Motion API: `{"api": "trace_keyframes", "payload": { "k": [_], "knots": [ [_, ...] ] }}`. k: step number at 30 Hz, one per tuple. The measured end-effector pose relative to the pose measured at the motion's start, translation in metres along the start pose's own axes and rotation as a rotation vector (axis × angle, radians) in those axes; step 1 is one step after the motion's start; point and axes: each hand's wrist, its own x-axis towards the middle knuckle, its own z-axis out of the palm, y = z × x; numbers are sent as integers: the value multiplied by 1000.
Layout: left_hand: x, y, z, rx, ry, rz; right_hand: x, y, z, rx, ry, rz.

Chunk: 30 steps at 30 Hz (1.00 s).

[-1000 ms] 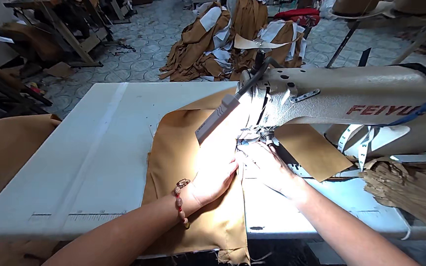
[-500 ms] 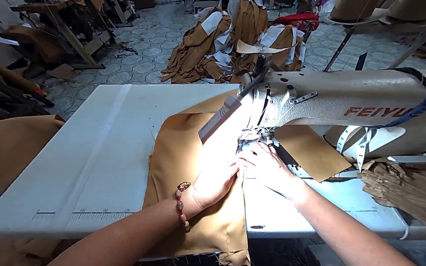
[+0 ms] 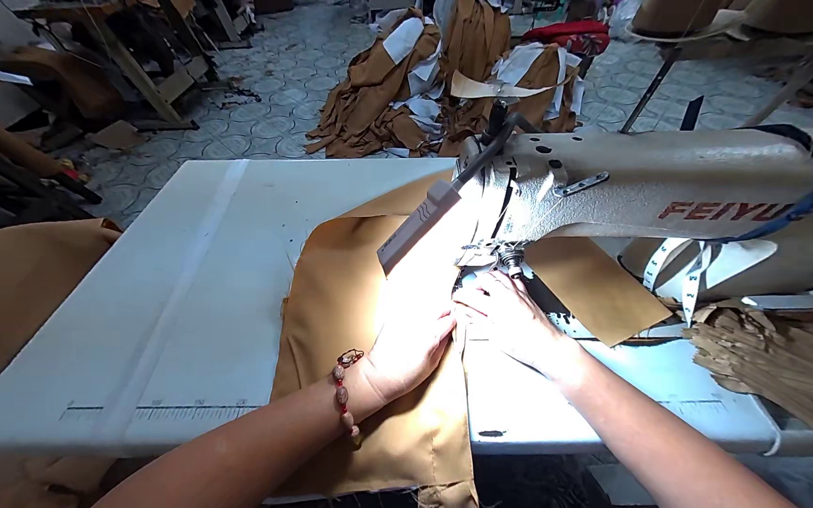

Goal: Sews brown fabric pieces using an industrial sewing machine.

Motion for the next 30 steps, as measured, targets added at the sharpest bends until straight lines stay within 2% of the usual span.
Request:
{"api": "trace_keyframes", "payload": {
  "k": [11,18,22,30],
  "knots": [
    [5,-5,1,6,-3,-21,1,1,-3,19,-63,83],
    [15,-14,2,18,-11,-36,-6,14,8,89,205,-16],
    [19,-17,3,25,-31,-50,-4,11,4,87,97,-37],
    [24,-21,2,21,-52,-41,-3,10,4,81,102,-8]
  ]
}}
